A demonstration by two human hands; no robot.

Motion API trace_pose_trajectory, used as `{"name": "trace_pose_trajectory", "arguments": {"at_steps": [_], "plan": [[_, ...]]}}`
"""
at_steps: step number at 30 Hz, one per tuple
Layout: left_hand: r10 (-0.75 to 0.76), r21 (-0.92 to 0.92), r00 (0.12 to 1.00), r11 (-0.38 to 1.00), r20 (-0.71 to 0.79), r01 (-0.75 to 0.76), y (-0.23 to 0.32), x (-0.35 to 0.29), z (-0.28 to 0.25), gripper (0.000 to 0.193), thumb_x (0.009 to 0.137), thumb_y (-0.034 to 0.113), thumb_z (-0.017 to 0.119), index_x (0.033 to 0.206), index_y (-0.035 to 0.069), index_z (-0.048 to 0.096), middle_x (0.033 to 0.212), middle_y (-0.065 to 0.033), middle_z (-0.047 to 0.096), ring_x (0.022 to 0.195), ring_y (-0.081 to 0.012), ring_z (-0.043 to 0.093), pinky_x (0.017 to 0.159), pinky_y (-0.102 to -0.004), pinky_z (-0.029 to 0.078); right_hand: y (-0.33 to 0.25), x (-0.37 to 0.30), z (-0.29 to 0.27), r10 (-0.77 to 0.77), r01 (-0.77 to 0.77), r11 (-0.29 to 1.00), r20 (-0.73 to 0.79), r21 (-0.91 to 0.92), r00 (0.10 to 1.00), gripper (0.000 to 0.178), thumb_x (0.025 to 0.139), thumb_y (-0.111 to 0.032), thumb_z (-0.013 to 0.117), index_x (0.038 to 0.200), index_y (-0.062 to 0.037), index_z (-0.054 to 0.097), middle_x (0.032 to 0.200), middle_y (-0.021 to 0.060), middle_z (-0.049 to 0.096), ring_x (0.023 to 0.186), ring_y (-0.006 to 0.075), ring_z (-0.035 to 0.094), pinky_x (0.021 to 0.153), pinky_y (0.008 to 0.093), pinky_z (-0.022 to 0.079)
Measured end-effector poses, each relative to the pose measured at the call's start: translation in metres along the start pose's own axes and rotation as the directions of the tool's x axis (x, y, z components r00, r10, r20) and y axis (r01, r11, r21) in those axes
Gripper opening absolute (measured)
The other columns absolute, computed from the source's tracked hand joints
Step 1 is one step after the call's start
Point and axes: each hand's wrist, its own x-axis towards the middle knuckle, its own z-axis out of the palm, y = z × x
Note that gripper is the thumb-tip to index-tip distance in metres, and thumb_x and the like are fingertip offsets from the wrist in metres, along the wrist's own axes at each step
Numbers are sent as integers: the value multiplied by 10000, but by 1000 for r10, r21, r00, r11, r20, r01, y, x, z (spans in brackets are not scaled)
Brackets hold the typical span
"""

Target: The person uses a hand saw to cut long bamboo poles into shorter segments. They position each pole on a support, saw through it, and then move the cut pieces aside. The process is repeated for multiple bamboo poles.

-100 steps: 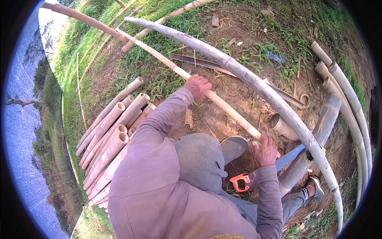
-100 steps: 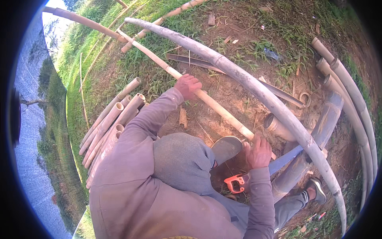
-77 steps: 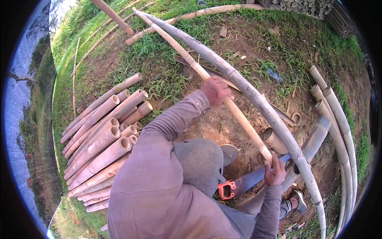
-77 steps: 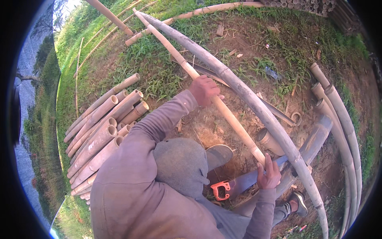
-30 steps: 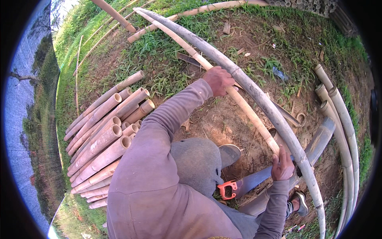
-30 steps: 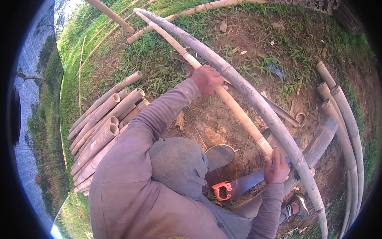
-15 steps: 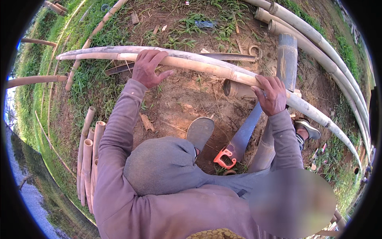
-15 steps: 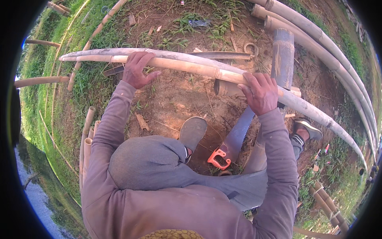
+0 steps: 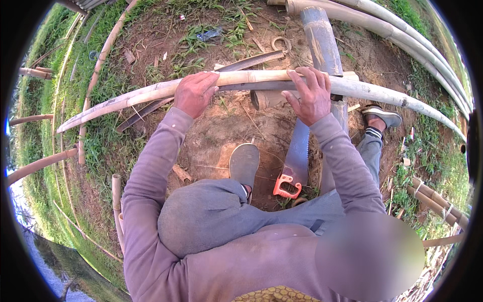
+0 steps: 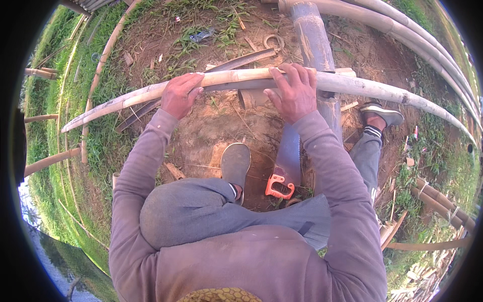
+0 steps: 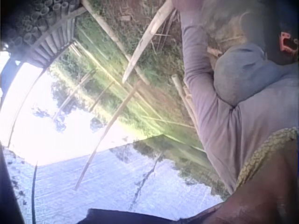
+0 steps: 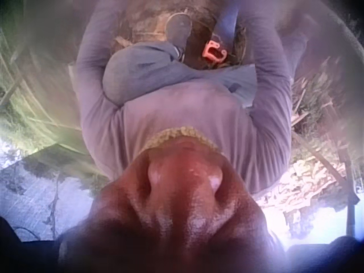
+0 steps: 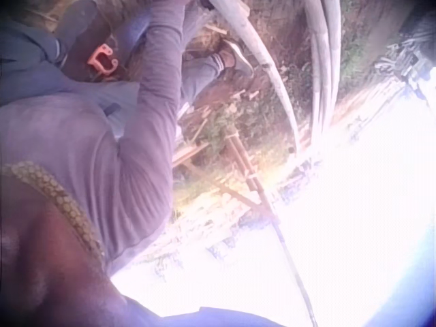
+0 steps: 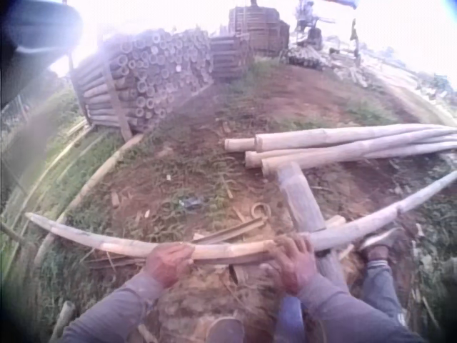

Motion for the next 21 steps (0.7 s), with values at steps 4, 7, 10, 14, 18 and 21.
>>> {"name": "trace_pose_trajectory", "arguments": {"at_steps": [4,7,10,14,18,21], "plan": [[-17,46,997,999,70,14,4,10,-5,361,905,218,831,1259,155,794,1264,-36,769,1229,-277,683,1070,-430,518,-69,-149,-31,154,-306,934,562,187,813,276,934,-317,779,1088,-98,714,921,99,720,938,310,724,881,442,533],[-56,141,989,989,137,36,17,17,-17,385,892,169,839,1272,134,790,1237,-76,750,1208,-308,674,1063,-444,530,-119,-214,-50,103,-411,911,982,-29,161,496,964,-388,736,1376,-152,593,1036,130,772,1068,309,763,901,451,566],[-95,195,975,979,199,56,16,20,-17,388,906,210,831,1288,157,790,1205,-56,720,1158,-298,665,1036,-437,531,-132,-261,-37,106,-270,961,979,-56,174,704,937,-424,755,1558,-237,480,1149,175,758,1076,363,758,868,508,600],[-156,254,953,963,258,89,24,30,-19,383,927,241,814,1301,166,786,1170,-64,708,1146,-298,672,1020,-436,540,-139,-278,-19,171,-342,938,939,-61,299,583,966,-465,750,1455,-214,560,1187,170,750,1145,365,748,989,503,557],[-212,320,930,941,301,111,24,32,-19,364,960,289,787,1319,234,772,1169,-57,689,1146,-289,679,1012,-453,540,-139,-255,-56,280,-780,626,935,-7,216,524,935,-369,799,1366,-153,595,1223,202,719,1094,402,731,931,487,567],[-254,379,910,918,328,120,37,37,-23,351,973,290,775,1321,243,771,1166,-63,685,1136,-296,686,1005,-456,545,-154,-257,-116,444,-817,551,769,171,460,480,938,-221,768,1357,-85,578,1197,207,699,1014,396,715,890,488,570]]}}
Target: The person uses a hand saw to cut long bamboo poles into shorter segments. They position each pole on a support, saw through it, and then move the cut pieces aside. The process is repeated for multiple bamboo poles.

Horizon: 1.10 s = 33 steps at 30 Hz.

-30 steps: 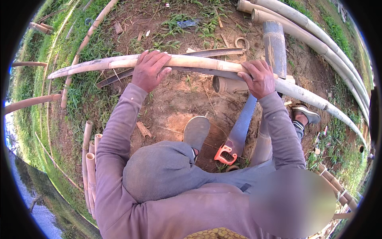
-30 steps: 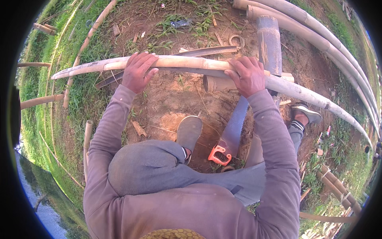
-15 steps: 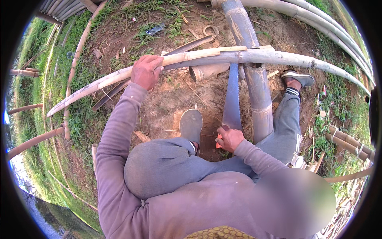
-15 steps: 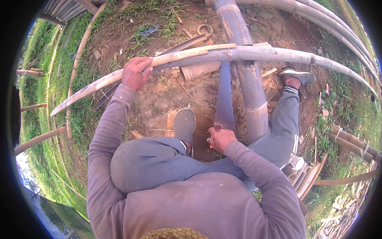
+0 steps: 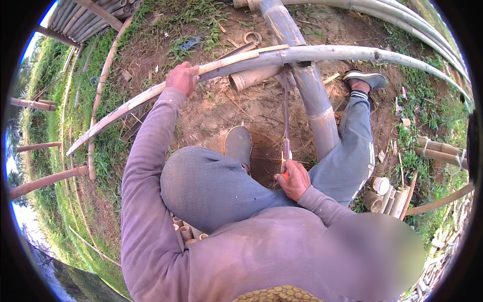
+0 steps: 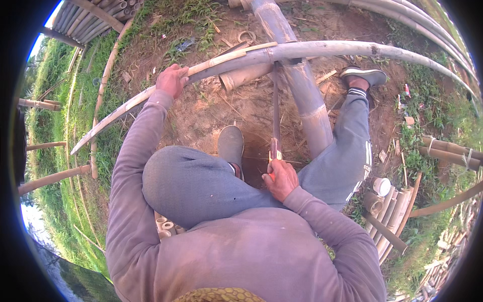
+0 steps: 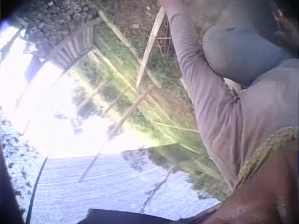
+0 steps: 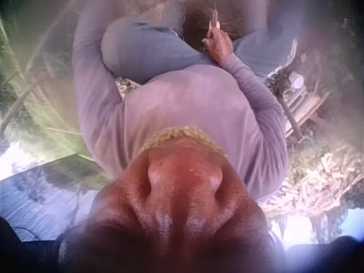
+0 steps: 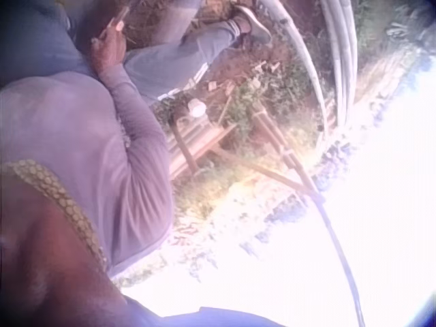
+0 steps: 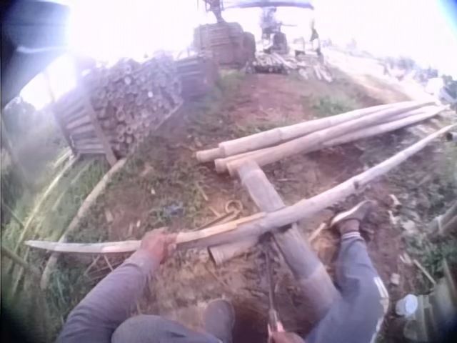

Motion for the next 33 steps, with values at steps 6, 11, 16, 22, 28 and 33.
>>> {"name": "trace_pose_trajectory", "arguments": {"at_steps": [6,11,16,22,28,33], "plan": [[2,50,1000,999,22,-3,4,0,-2,251,989,274,751,1229,205,774,1158,-66,677,1128,-308,695,1000,-464,556,-25,-69,-67,80,101,832,-298,545,951,580,951,10,526,1523,-7,431,1112,134,640,936,217,672,859,394,574],[3,63,999,998,40,-5,5,2,-4,209,984,287,752,1171,196,765,1162,-64,681,1153,-317,696,984,-468,574,-40,-136,-102,-181,264,958,-478,113,859,530,1028,-17,562,1543,63,469,1308,230,689,1153,299,733,990,401,579],[27,65,999,997,18,-28,-1,5,4,205,984,297,754,1167,204,766,1174,-58,684,1157,-317,696,980,-464,579,-27,-124,-62,-94,257,932,-517,254,851,510,1044,-73,650,1496,119,513,1395,324,656,1273,430,696,1074,451,549],[-7,88,999,996,38,3,7,5,-1,248,1001,309,750,1230,218,771,1205,-47,691,1190,-299,695,1015,-448,577,-20,-95,-33,-231,341,934,-546,108,806,516,1102,-175,598,1540,79,499,1335,261,707,1190,335,738,1031,412,557],[-25,88,998,996,49,21,10,0,-6,273,1010,308,743,1268,223,767,1238,-32,698,1215,-289,693,1038,-436,574,-23,-88,-27,-263,353,934,-549,63,794,507,1052,-89,631,1508,98,513,1412,312,650,1266,446,689,1061,454,554],[-12,106,1000,994,16,10,5,1,-1,262,1018,302,734,1268,229,769,1231,-27,697,1193,-275,701,1018,-430,582,-19,-78,-20,-193,301,944,-515,133,835,499,1072,-98,603,1535,59,503,1405,275,667,1240,386,718,1047,426,555]]}}
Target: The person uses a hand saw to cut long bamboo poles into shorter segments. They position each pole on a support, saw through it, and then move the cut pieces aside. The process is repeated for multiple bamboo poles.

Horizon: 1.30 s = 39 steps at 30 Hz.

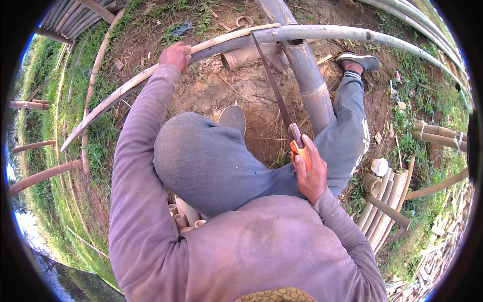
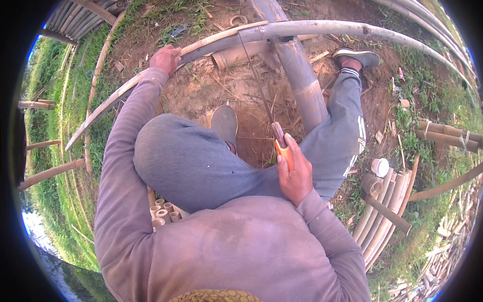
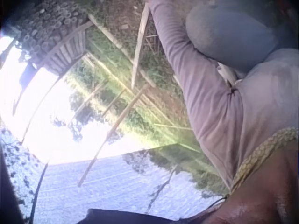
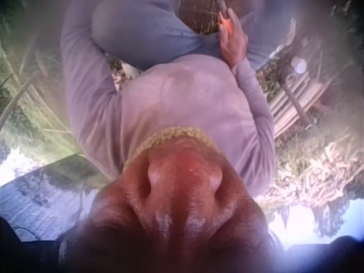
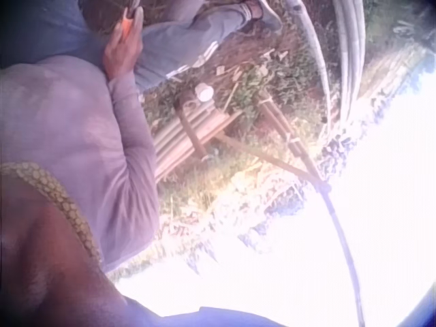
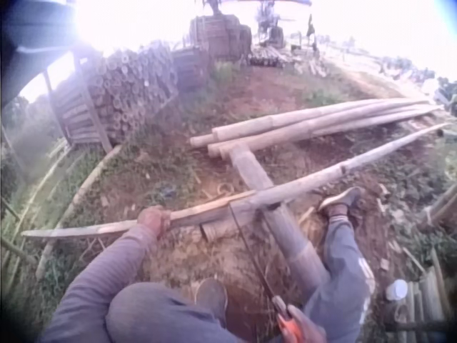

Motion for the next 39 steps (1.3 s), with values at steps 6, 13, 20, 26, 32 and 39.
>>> {"name": "trace_pose_trajectory", "arguments": {"at_steps": [6,13,20,26,32,39], "plan": [[-12,5,999,1000,31,12,1,3,1,291,1021,316,732,1302,247,761,1231,-15,698,1199,-268,703,1018,-425,584,3,-5,4,4,-4,1000,-6,-5,1000,502,1075,-80,590,1547,56,483,1394,249,679,1232,343,723,1043,411,557],[-42,8,998,999,46,42,6,-2,-4,317,1035,333,719,1344,265,743,1246,-9,690,1211,-260,699,1034,-423,578,3,-12,7,11,-11,1000,-22,-10,1000,495,1080,-100,595,1542,46,494,1390,254,676,1258,350,706,1070,413,537],[-49,-43,999,998,-1,49,0,-1,2,277,1026,321,728,1294,255,748,1234,-15,692,1195,-262,692,1018,-436,570,-12,-2,-6,15,-15,1000,-25,-2,1000,475,1059,-66,608,1504,75,520,1392,293,664,1269,400,698,1065,440,550],[52,-98,921,990,-385,-97,-5,-66,41,408,912,236,829,1306,233,722,1223,4,694,1206,-264,645,1041,-453,491,-9,-54,-51,11,-17,999,-180,-32,984,496,1076,-157,640,1477,113,530,1393,301,653,1270,363,697,1045,459,568],[109,-221,977,964,-183,-149,18,-147,88,584,842,332,893,1377,206,694,1346,-59,650,1327,-304,585,1150,-464,440,-10,-3,-45,-76,92,993,-201,69,977,773,929,82,541,1653,53,271,1284,163,612,963,168,601,919,348,567],[-10,-85,935,996,-355,-22,-26,-65,45,856,821,433,905,1567,236,533,1460,-89,596,1400,-326,543,1210,-502,394,-5,74,-2,-234,289,945,-303,152,924,751,963,72,605,1646,73,291,1301,192,632,1075,219,686,977,376,591]]}}
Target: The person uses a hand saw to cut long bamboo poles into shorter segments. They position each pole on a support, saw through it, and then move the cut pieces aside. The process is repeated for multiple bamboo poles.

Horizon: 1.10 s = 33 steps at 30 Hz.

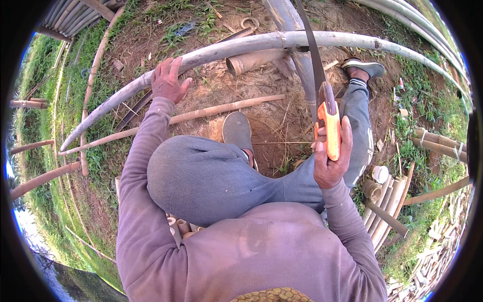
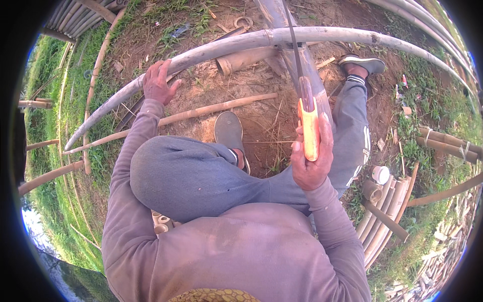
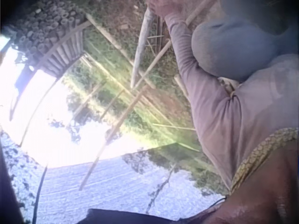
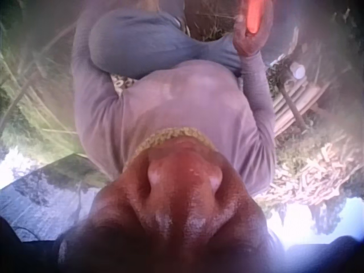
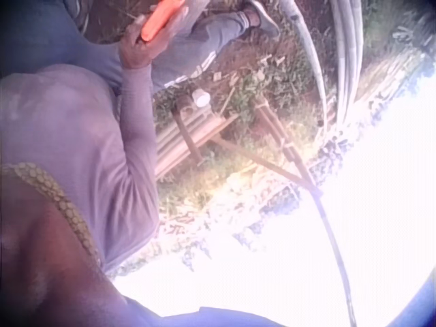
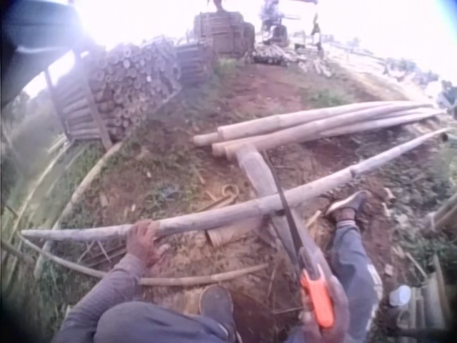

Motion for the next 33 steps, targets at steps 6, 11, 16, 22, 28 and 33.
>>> {"name": "trace_pose_trajectory", "arguments": {"at_steps": [6,11,16,22,28,33], "plan": [[112,-39,927,994,358,-105,-25,58,2,931,815,617,853,1589,235,501,1532,-127,581,1451,-358,517,1226,-529,373,2,23,54,-32,16,979,-76,-201,997,626,962,-40,770,1509,114,508,1425,264,661,1237,311,721,1033,383,580],[402,-206,829,915,389,-347,37,116,-11,697,1021,639,589,1544,179,569,1460,-140,644,1393,-345,578,1220,-498,394,10,30,77,17,-33,986,-97,-165,995,590,947,-52,785,1467,114,559,1425,267,666,1261,343,711,1064,405,565],[175,-358,849,933,499,17,122,169,16,641,1027,546,569,1506,122,615,1448,-174,679,1343,-371,632,1168,-477,470,9,26,84,30,-50,982,-111,-180,993,590,955,-67,784,1472,106,559,1429,264,666,1272,344,706,1065,405,563],[30,-382,712,859,702,340,143,186,41,709,974,647,538,1453,147,692,1485,-146,678,1379,-351,629,1180,-455,454,2,26,81,-2,-14,974,-71,-225,997,591,965,-82,781,1476,108,553,1420,267,668,1266,347,708,1063,407,564],[-31,-307,719,891,694,335,153,176,23,764,945,725,509,1488,216,679,1474,-96,699,1371,-315,648,1178,-453,455,4,24,77,9,-22,975,-61,-222,998,581,973,-97,785,1464,117,559,1409,283,668,1269,362,705,1069,415,562],[-45,-300,729,893,683,335,153,177,28,778,942,742,502,1490,219,680,1491,-91,689,1385,-311,642,1177,-444,463,6,21,77,11,-23,979,-58,-203,998,581,975,-102,785,1461,122,559,1412,289,665,1277,367,702,1076,414,559]]}}
